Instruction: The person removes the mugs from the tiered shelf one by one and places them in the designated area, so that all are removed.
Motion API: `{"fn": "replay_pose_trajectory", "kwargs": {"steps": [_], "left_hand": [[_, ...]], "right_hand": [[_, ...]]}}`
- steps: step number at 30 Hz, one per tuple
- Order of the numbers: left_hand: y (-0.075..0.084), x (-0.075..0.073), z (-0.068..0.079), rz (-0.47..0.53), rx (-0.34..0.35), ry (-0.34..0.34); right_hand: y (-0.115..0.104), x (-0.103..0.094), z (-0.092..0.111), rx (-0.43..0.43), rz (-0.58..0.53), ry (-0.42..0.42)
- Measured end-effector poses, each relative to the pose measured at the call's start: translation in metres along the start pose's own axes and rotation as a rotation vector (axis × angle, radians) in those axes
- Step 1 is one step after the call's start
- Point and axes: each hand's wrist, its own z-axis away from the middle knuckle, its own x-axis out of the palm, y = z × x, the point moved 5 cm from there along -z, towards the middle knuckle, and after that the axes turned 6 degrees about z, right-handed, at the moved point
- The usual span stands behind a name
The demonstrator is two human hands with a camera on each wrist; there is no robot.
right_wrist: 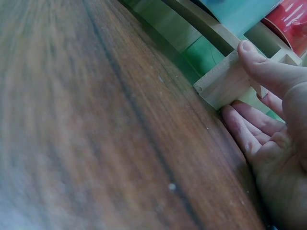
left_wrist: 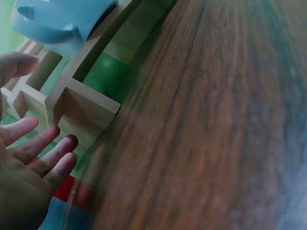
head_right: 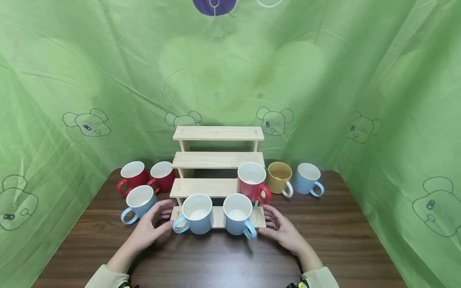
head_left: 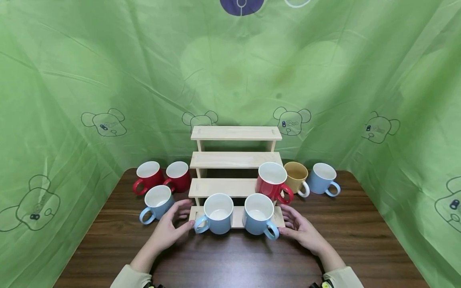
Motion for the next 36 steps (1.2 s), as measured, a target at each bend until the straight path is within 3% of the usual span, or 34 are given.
{"fn": "replay_pose_trajectory", "kwargs": {"steps": [12,22,31,36], "left_hand": [[-0.019,0.005,0.002,0.159,-0.057,-0.128],[-0.029,0.004,0.003,0.191,-0.097,-0.114],[-0.029,0.004,0.002,0.200,-0.097,-0.110],[-0.029,0.005,0.005,0.211,-0.115,-0.113]], "right_hand": [[-0.001,0.000,-0.001,-0.004,-0.004,-0.005],[0.000,-0.001,-0.003,0.006,0.010,-0.012],[-0.004,-0.003,-0.002,0.049,0.009,-0.018],[-0.011,-0.005,0.000,0.027,0.030,-0.043]]}}
